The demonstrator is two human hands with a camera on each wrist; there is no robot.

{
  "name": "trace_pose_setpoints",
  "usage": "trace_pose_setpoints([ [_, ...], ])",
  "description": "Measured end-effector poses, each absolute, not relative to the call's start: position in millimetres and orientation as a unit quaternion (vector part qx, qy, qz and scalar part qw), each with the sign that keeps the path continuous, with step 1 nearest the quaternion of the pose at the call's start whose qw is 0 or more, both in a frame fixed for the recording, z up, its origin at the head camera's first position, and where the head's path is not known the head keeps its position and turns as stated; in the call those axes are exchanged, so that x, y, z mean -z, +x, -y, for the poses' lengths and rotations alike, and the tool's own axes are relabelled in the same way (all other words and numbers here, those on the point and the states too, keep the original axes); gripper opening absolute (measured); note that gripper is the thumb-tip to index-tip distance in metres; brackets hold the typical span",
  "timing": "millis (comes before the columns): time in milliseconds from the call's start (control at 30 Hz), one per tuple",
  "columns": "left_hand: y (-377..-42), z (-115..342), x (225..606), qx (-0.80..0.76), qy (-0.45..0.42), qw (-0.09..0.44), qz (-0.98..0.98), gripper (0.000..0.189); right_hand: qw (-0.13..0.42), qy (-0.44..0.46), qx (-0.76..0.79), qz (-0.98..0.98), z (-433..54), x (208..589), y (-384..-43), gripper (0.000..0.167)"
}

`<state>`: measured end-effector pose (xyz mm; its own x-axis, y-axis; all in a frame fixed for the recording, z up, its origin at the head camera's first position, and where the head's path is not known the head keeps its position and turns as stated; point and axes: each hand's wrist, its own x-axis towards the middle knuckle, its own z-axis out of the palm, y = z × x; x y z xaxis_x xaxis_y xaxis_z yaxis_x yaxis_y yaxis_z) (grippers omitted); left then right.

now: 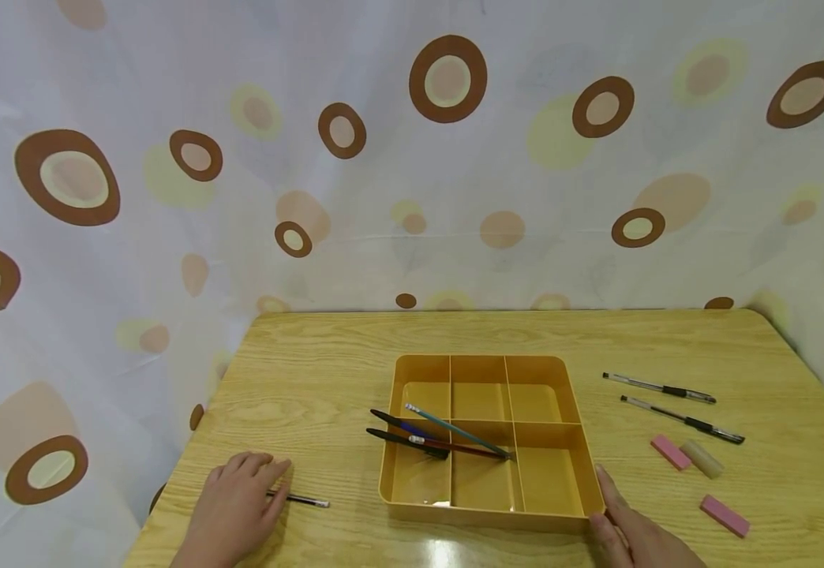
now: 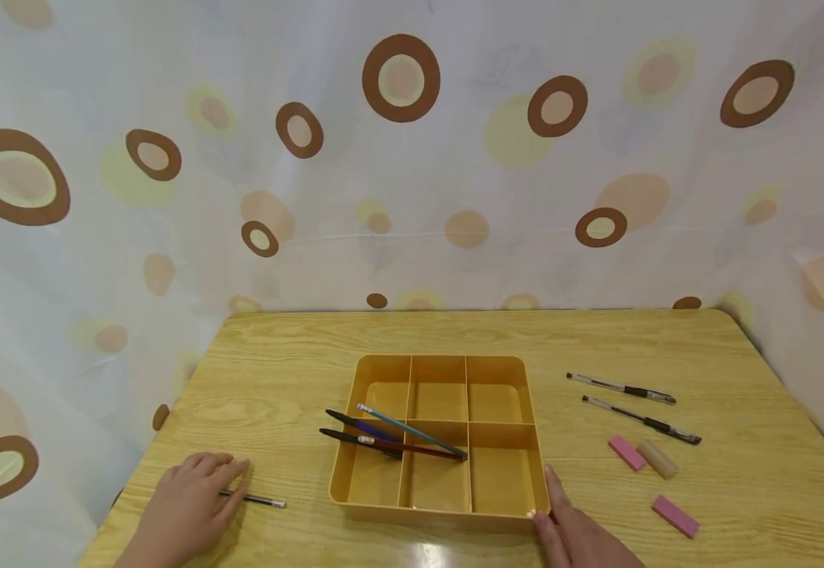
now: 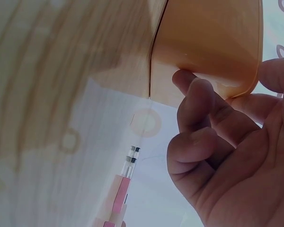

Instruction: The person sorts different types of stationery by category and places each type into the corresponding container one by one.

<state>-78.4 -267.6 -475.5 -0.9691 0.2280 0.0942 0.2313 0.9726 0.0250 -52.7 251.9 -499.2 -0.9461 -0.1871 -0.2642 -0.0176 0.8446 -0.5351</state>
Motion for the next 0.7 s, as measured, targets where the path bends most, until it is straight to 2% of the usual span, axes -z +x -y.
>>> trace_pose_setpoints([
  [300, -79.2, 268.9, 477.0, 0.027, -0.117, 0.037, 0.992, 0.008, 0.152, -0.044, 0.277, -0.948, -249.9, 494.8, -51.4, 0.074],
  [567, -78.9, 274.0, 475.8, 0.034, -0.109, 0.001, 0.993, 0.012, 0.152, -0.042, 0.279, -0.947, -250.1, 494.8, -50.8, 0.074],
  [700, -78.1, 274.1, 475.5, 0.032, -0.105, -0.001, 0.994, 0.016, 0.151, -0.042, 0.275, -0.949, -250.2, 495.3, -50.6, 0.074],
])
